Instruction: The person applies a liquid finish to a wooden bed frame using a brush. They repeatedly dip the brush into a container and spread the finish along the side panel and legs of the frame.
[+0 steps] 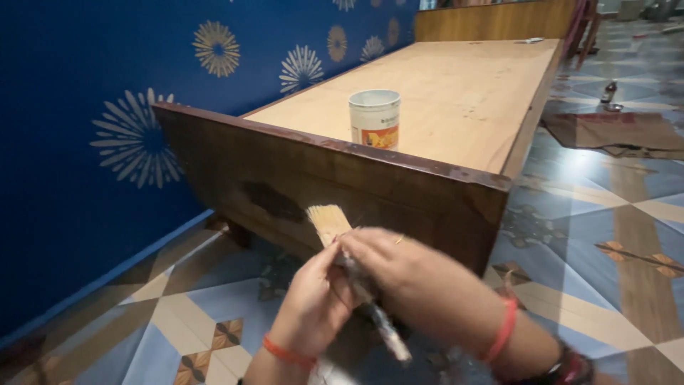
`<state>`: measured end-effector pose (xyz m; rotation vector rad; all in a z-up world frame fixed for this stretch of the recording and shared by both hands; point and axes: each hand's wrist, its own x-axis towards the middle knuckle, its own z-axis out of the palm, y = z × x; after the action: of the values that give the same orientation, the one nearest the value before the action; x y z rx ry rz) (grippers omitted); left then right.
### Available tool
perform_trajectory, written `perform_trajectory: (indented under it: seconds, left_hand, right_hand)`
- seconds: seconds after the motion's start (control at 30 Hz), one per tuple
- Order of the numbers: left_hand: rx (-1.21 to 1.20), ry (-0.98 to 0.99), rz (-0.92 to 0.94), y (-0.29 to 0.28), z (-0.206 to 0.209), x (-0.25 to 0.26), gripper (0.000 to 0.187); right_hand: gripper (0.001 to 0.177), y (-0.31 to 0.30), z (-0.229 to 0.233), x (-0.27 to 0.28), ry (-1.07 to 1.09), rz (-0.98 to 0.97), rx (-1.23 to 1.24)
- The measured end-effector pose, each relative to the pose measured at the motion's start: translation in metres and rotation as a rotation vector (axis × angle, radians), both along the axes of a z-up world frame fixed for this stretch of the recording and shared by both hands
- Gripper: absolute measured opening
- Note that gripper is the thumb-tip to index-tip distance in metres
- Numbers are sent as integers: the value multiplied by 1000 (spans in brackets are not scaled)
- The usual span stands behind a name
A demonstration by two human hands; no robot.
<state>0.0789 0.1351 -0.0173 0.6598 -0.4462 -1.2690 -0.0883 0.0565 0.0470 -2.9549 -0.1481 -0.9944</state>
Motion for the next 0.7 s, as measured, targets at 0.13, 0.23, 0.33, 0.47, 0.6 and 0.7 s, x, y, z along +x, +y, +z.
perform_trajectory:
  seconds: [0.13, 0.23, 0.33, 0.47, 0.6, 0.7]
  left_hand:
    - [57, -147, -23, -26, -27, 82, 52]
    - [258, -363, 155, -51, -26, 153, 23]
    - [258, -633, 323, -81, -20, 212, 19]
    - [420, -803, 619, -110, -4, 251, 21]
    - [579, -1022, 724, -130, 16, 232, 25]
    - [521, -1159, 703, -131, 15, 188, 20]
  right_hand:
    - [55, -47, 25, -9, -72, -207, -181]
    - [53, -82, 43, -7, -66, -406, -218]
    - [56, -89, 40, 3, 194, -695, -140]
    - [60, -90, 38, 5, 160, -700, -133]
    - [63, -85, 40, 6, 244, -792, -110]
    - [64, -83, 41, 6, 244, -796, -153]
